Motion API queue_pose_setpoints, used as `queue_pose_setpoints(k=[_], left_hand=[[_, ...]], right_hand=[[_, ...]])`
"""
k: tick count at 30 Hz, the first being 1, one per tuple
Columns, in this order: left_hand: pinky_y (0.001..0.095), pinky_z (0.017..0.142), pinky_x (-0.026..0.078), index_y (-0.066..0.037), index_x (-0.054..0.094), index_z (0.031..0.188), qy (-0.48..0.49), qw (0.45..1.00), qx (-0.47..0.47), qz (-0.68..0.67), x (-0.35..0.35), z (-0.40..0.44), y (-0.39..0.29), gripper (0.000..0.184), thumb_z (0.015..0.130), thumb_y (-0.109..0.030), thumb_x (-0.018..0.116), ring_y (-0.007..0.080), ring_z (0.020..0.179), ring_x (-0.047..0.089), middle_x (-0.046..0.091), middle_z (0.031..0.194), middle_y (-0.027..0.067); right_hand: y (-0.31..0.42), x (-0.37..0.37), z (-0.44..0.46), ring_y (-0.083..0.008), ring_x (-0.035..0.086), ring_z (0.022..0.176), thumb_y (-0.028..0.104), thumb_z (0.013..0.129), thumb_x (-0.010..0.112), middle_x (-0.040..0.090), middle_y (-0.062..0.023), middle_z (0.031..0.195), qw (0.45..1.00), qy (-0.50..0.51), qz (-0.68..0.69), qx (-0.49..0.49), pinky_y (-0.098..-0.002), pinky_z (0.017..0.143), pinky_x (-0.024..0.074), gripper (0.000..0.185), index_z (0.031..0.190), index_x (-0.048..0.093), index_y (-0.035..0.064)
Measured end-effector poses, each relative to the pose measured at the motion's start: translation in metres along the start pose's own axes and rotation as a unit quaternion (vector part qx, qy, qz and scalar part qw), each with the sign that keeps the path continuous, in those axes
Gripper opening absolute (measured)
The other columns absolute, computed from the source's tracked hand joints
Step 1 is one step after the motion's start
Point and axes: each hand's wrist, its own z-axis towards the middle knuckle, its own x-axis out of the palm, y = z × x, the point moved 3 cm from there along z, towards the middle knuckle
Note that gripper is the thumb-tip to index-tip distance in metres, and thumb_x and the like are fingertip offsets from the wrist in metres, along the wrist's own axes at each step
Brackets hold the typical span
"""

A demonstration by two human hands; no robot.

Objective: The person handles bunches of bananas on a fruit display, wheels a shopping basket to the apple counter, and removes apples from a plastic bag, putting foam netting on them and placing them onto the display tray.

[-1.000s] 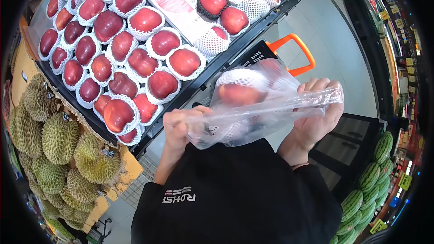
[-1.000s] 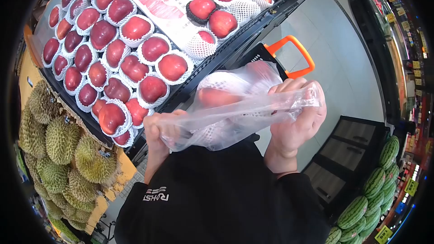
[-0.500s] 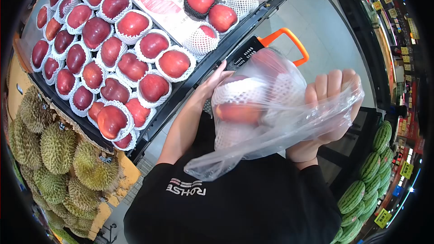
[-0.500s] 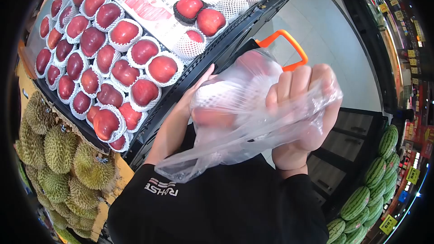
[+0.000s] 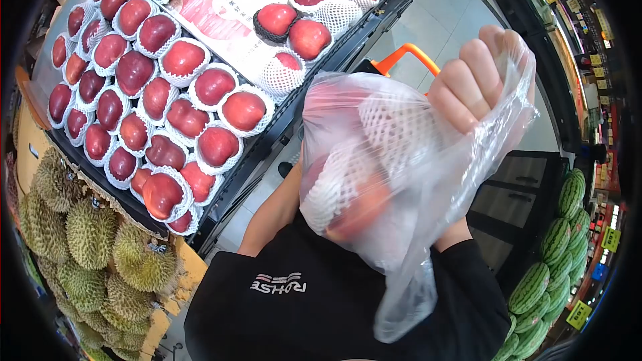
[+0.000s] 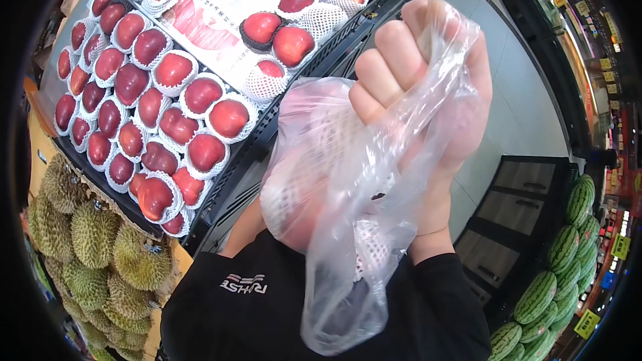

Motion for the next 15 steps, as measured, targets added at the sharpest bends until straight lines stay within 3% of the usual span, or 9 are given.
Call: queue_pose_setpoints(k=[15], left_hand=[[0.0388,0.112,0.028,0.006,0.035,0.143,-0.030,0.997,0.070,0.010,-0.014,-0.035,-0.026,0.081,0.098,-0.061,0.027,0.0288,0.134,0.040,0.045,0.140,0.0210]], right_hand=[[-0.025,0.023,0.002,-0.0099,0.039,0.044,0.011,0.085,0.052,0.040,-0.0011,0.054,0.984,0.087,-0.059,0.146,-0.0281,0.043,0.0396,0.012,0.086,0.049,-0.0008]])
